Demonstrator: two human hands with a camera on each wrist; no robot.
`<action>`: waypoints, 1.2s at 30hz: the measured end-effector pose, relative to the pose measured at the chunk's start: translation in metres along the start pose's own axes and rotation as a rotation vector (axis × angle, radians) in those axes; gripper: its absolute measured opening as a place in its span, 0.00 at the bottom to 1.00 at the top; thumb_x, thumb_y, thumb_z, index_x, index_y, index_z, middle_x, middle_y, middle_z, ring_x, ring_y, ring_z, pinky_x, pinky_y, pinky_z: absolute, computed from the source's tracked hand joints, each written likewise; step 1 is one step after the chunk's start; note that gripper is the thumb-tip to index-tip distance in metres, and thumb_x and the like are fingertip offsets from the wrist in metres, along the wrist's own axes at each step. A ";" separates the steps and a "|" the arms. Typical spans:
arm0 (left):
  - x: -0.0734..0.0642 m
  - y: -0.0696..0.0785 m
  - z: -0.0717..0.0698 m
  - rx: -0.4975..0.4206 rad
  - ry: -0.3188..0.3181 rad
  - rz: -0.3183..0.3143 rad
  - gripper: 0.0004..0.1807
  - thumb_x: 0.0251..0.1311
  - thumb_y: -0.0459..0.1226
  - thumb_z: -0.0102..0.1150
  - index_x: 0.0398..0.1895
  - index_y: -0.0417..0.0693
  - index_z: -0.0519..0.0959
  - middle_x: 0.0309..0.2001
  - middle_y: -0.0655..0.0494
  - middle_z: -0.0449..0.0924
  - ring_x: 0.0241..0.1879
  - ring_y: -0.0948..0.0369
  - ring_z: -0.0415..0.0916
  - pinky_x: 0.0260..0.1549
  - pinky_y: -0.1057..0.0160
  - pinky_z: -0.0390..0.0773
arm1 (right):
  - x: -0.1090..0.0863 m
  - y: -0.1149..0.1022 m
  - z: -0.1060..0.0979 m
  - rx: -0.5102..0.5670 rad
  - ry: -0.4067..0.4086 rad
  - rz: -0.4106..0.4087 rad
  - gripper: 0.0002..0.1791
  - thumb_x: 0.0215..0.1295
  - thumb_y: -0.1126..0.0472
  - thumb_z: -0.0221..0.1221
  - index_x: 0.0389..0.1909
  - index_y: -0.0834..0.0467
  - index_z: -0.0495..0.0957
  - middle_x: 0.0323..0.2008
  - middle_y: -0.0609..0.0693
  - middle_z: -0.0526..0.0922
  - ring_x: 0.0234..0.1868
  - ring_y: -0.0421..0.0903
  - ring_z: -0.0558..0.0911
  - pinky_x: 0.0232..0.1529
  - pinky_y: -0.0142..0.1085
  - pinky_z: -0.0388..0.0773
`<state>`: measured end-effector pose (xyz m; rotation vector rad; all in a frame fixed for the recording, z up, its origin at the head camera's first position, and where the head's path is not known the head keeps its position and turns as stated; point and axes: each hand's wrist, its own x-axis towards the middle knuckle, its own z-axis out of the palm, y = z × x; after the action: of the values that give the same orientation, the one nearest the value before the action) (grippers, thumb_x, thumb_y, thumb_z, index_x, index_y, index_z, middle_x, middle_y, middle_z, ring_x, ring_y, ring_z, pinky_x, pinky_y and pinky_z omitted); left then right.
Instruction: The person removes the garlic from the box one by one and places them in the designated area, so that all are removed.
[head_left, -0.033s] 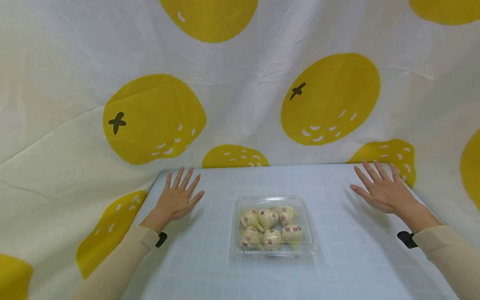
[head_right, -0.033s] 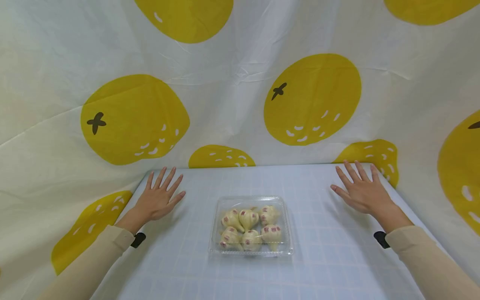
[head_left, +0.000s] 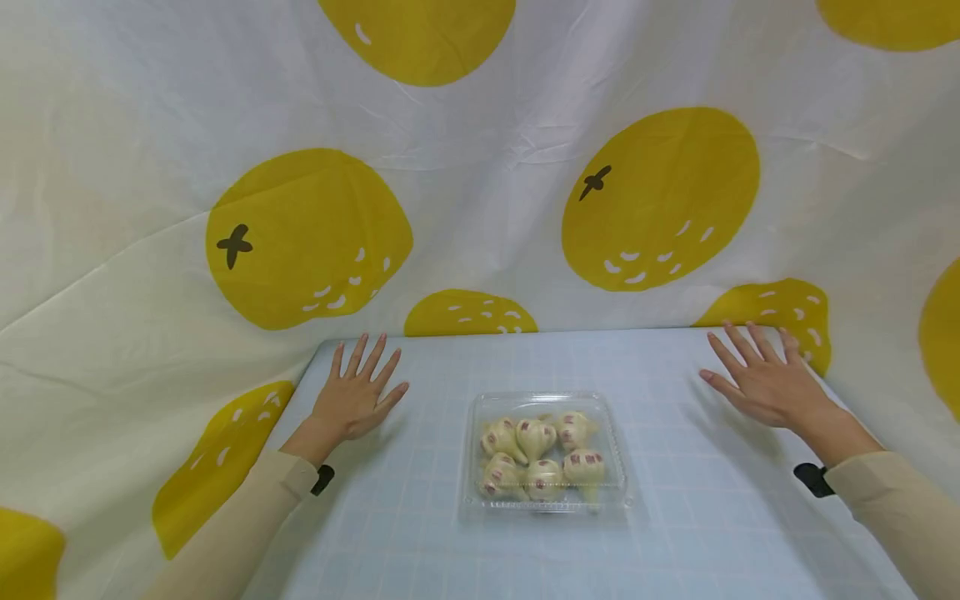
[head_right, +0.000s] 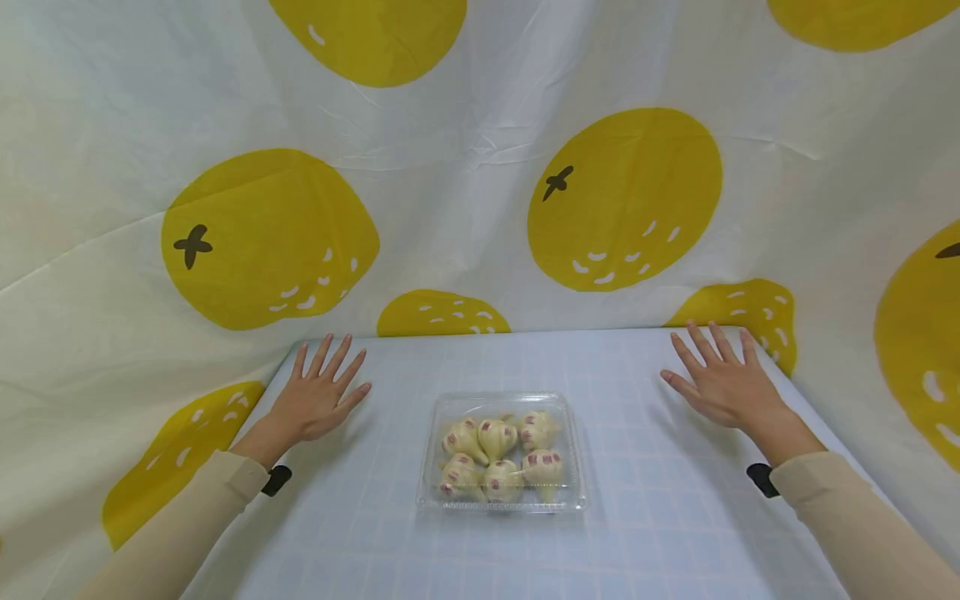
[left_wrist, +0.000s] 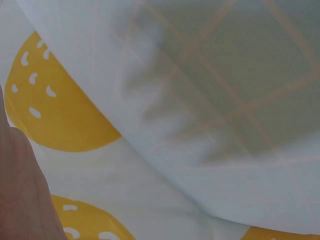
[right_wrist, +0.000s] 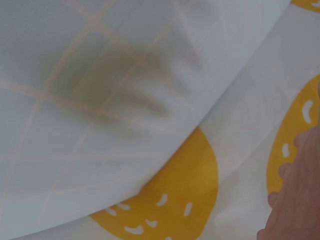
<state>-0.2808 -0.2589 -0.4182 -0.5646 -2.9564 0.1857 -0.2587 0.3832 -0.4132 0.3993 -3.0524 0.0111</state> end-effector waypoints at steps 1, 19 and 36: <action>0.000 0.000 0.000 -0.003 0.002 0.001 0.41 0.76 0.66 0.26 0.84 0.55 0.45 0.83 0.49 0.29 0.81 0.44 0.24 0.74 0.35 0.22 | 0.000 0.000 -0.001 0.000 0.000 -0.001 0.46 0.78 0.32 0.39 0.82 0.57 0.37 0.80 0.68 0.38 0.78 0.71 0.33 0.66 0.62 0.05; 0.000 0.002 0.005 -0.017 0.019 0.006 0.41 0.76 0.66 0.27 0.84 0.57 0.46 0.83 0.48 0.32 0.81 0.44 0.23 0.74 0.34 0.23 | 0.001 -0.001 -0.004 0.013 0.009 -0.011 0.46 0.79 0.34 0.39 0.82 0.57 0.35 0.80 0.68 0.37 0.78 0.72 0.33 0.65 0.62 0.05; -0.003 0.012 0.007 -0.032 0.050 0.042 0.41 0.75 0.67 0.28 0.83 0.60 0.47 0.84 0.51 0.32 0.81 0.44 0.25 0.74 0.34 0.25 | -0.007 -0.010 0.001 -0.010 0.034 -0.020 0.47 0.78 0.33 0.41 0.82 0.57 0.38 0.81 0.65 0.37 0.78 0.72 0.38 0.67 0.61 0.07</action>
<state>-0.2743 -0.2499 -0.4272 -0.6270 -2.9055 0.1267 -0.2492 0.3753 -0.4148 0.4241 -3.0136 0.0015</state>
